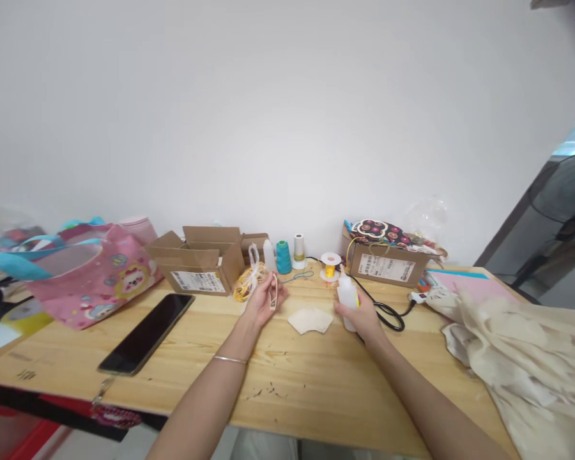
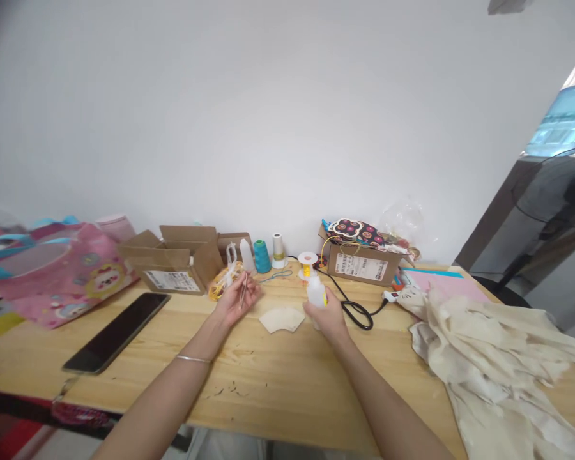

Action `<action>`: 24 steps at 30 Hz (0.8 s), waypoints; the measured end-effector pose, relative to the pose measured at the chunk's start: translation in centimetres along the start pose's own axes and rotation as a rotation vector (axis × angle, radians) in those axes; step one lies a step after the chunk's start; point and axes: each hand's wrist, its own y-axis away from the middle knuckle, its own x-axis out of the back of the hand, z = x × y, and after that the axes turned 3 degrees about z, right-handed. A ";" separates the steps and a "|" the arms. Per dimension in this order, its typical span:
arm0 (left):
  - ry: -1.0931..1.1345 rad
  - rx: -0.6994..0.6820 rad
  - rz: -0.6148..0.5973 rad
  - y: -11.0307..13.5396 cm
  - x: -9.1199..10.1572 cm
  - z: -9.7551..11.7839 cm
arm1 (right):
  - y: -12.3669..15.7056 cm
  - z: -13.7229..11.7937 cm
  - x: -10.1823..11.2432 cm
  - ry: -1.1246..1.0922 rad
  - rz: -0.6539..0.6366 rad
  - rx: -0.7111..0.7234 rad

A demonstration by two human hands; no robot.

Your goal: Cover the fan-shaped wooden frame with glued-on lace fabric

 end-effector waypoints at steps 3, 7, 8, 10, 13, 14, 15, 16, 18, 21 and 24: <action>0.028 0.080 -0.045 0.3 0.1 -0.4 | 0.9 -0.2 -0.6 0.021 -0.182 0.029; 0.001 0.233 -0.112 0.7 0.1 -1.4 | 1.3 -0.1 -1.2 0.069 -0.345 0.033; -0.015 0.262 -0.128 0.8 0.1 -1.6 | 1.3 -0.1 -1.2 0.071 -0.344 0.030; -0.047 0.290 -0.156 1.1 -0.2 -1.8 | 1.2 -0.2 -1.1 0.064 -0.319 0.022; -0.081 0.297 -0.164 1.5 -0.7 -1.8 | 1.2 -0.3 -1.0 0.031 -0.271 -0.031; -0.086 0.299 -0.152 1.5 -0.9 -1.7 | 1.2 -0.3 -1.0 0.005 -0.257 -0.058; -0.087 0.297 -0.134 1.6 -1.0 -1.6 | 1.3 -0.3 -0.9 -0.027 -0.243 -0.087; -0.085 0.296 -0.115 1.5 -1.0 -1.6 | 1.4 -0.3 -0.9 -0.061 -0.224 -0.116; -0.075 0.293 -0.089 1.4 -0.8 -1.6 | 1.4 -0.1 -0.9 -0.126 -0.174 -0.158; -0.054 0.302 -0.069 1.0 -0.3 -1.7 | 1.2 0.1 -0.6 -0.136 -0.064 -0.164; -0.032 0.317 -0.054 0.8 -0.1 -1.7 | 0.6 0.2 0.0 -0.031 0.074 -0.114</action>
